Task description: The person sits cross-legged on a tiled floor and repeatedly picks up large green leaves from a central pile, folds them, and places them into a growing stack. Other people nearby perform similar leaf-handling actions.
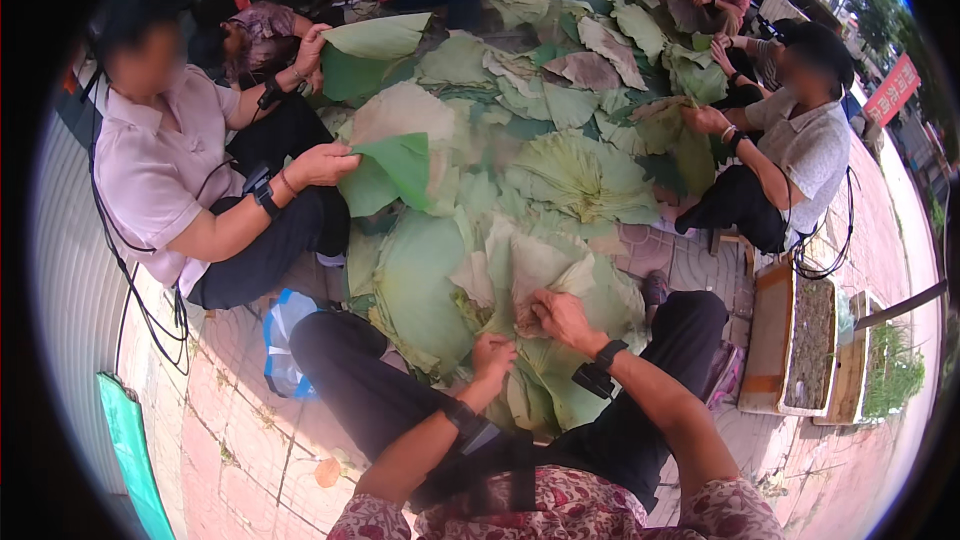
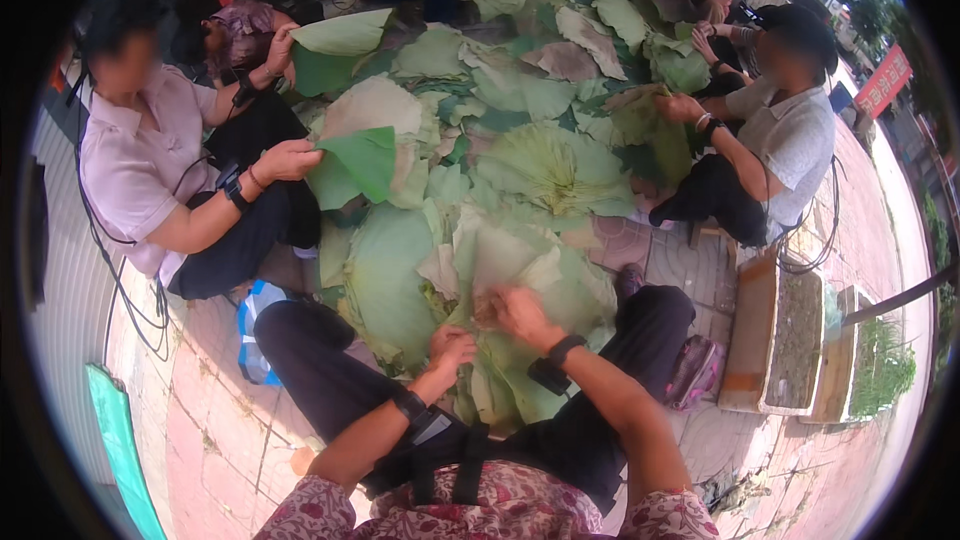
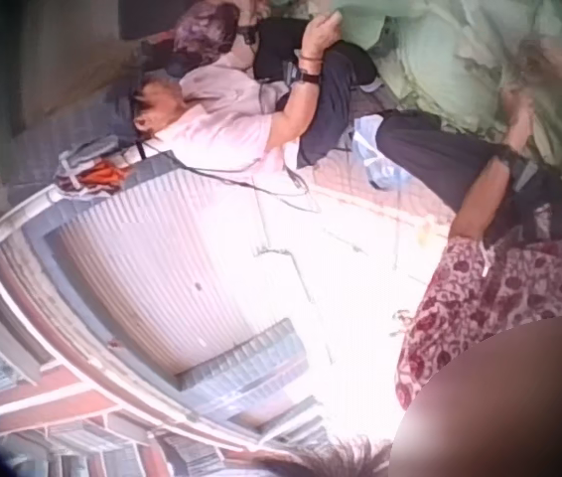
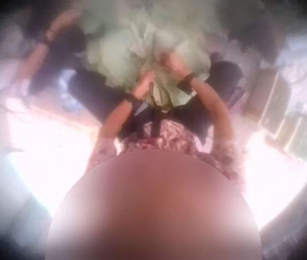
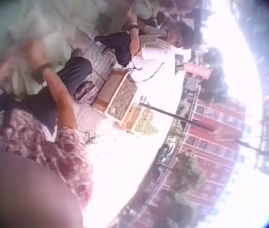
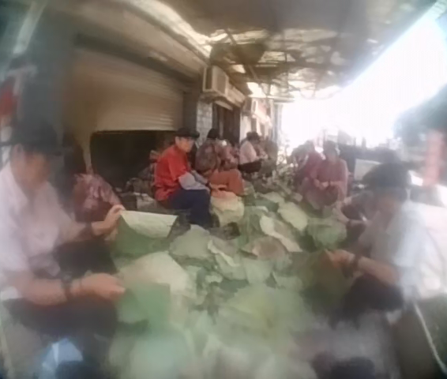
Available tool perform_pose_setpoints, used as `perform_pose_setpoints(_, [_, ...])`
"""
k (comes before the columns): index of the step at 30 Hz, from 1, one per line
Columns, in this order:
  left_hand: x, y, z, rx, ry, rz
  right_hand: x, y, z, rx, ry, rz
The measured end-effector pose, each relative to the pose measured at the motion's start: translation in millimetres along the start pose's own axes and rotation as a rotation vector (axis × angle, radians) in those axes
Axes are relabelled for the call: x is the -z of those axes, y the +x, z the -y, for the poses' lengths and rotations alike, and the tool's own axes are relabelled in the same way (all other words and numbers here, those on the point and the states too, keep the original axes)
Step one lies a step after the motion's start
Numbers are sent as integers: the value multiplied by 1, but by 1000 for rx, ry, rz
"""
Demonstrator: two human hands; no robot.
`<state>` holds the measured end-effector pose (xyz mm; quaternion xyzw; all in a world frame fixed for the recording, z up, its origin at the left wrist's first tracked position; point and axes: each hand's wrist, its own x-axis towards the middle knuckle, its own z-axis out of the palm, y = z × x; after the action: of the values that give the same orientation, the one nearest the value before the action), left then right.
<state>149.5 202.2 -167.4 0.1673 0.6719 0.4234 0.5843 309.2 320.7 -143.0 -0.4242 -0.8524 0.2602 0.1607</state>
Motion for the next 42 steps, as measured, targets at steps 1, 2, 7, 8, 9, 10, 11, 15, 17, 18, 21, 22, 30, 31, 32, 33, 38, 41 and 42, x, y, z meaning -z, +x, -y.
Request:
perform_pose_setpoints(1, [-2, -3, -10, -87, 14, -45, 15, 5, 9, -16, 110, -145])
perform_pose_setpoints(2, [-9, -9, -24, -222, 29, -33, 29, 6, 10, -48, 330, -158])
perform_pose_setpoints(7, [-19, -28, -61, -345, 30, 300, 52, -15, 10, -255, 909, 49])
perform_pose_setpoints(8, [-18, -31, -61, -364, 48, 330, 55, -17, 16, -253, 911, 107])
perform_pose_setpoints(9, [-12, -22, -47, -463, 177, 327, 55, -21, 20, -248, 903, 104])
perform_pose_setpoints(10, [-13, -24, -46, -429, 169, 281, 58, -22, 23, -241, 890, 90])
perform_pose_setpoints(11, [-16, -26, -45, -394, 161, 236, 59, -22, 24, -234, 878, 76])
perform_pose_setpoints(15, [-11, -27, -49, -405, 230, 192, 64, -23, 13, -219, 773, 87])
perform_pose_setpoints(17, [-9, -30, -42, -719, 430, 175, 70, -29, 42, -176, 760, 202])
perform_pose_setpoints(18, [-9, -31, -39, -877, 531, 169, 66, -31, 45, -179, 771, 223])
perform_pose_setpoints(21, [-22, -47, -50, -605, 177, 439, 57, -37, 32, -184, 771, 265])
perform_pose_setpoints(22, [-22, -52, -58, -495, 181, 469, 53, -39, 19, -171, 764, 275])
perform_pose_setpoints(30, [25, -44, -113, -371, 355, 409, 96, 19, -26, -232, 704, 9])
perform_pose_setpoints(31, [37, -38, -124, -382, 377, 397, 108, 36, -42, -235, 677, -27])
perform_pose_setpoints(32, [50, -32, -134, -391, 399, 381, 117, 49, -54, -246, 632, -24])
perform_pose_setpoints(33, [62, -29, -146, -422, 446, 362, 125, 62, -66, -256, 589, -21])
perform_pose_setpoints(38, [84, -4, -150, -472, 448, 210, 156, 116, -89, -195, 631, -179])
perform_pose_setpoints(41, [55, -9, -155, -577, 514, 289, 203, 149, -120, -188, 433, -318])
perform_pose_setpoints(42, [58, -15, -151, -569, 553, 287, 204, 164, -79, -108, 518, -368])
